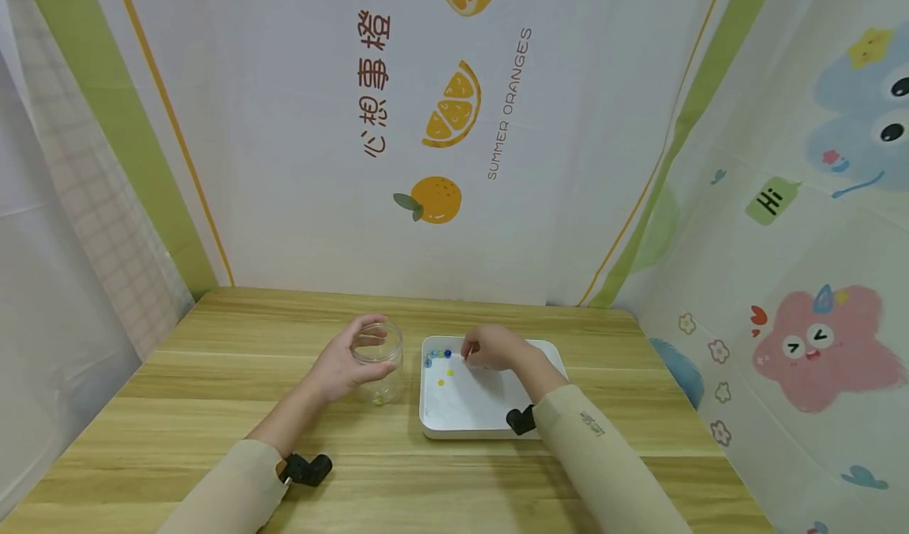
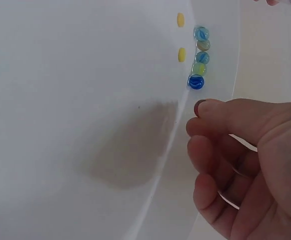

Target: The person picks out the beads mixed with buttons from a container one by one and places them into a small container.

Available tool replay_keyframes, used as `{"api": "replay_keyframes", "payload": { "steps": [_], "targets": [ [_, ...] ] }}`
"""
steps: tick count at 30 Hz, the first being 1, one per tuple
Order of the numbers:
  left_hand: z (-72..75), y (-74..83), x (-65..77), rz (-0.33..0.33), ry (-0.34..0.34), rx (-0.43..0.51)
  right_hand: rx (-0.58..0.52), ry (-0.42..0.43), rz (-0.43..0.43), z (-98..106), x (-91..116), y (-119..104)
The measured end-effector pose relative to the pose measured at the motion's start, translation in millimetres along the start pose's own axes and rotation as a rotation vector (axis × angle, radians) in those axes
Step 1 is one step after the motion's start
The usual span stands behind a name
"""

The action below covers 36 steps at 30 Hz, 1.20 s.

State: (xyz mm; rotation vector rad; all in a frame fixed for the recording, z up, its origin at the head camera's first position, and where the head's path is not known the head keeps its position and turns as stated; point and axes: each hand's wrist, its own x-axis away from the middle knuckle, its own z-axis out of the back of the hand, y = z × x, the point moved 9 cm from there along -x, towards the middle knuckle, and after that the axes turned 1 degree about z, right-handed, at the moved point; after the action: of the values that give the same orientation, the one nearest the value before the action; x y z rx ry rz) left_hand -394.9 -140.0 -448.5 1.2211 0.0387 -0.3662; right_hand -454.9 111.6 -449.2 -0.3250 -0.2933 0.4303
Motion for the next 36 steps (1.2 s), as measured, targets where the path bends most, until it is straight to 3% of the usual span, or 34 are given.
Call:
{"api": "replay_keyframes", "payload": {
  "steps": [26, 36],
  "targets": [
    [0.6, -0.5, 0.1, -0.011, 0.002, -0.017, -0.216, 0.076, 0.139, 12, 12, -9],
    [-0.4, 0.6, 0.2, -0.002, -0.002, -0.017, -0.270, 0.114, 0.135, 18, 16, -8]
  ]
}}
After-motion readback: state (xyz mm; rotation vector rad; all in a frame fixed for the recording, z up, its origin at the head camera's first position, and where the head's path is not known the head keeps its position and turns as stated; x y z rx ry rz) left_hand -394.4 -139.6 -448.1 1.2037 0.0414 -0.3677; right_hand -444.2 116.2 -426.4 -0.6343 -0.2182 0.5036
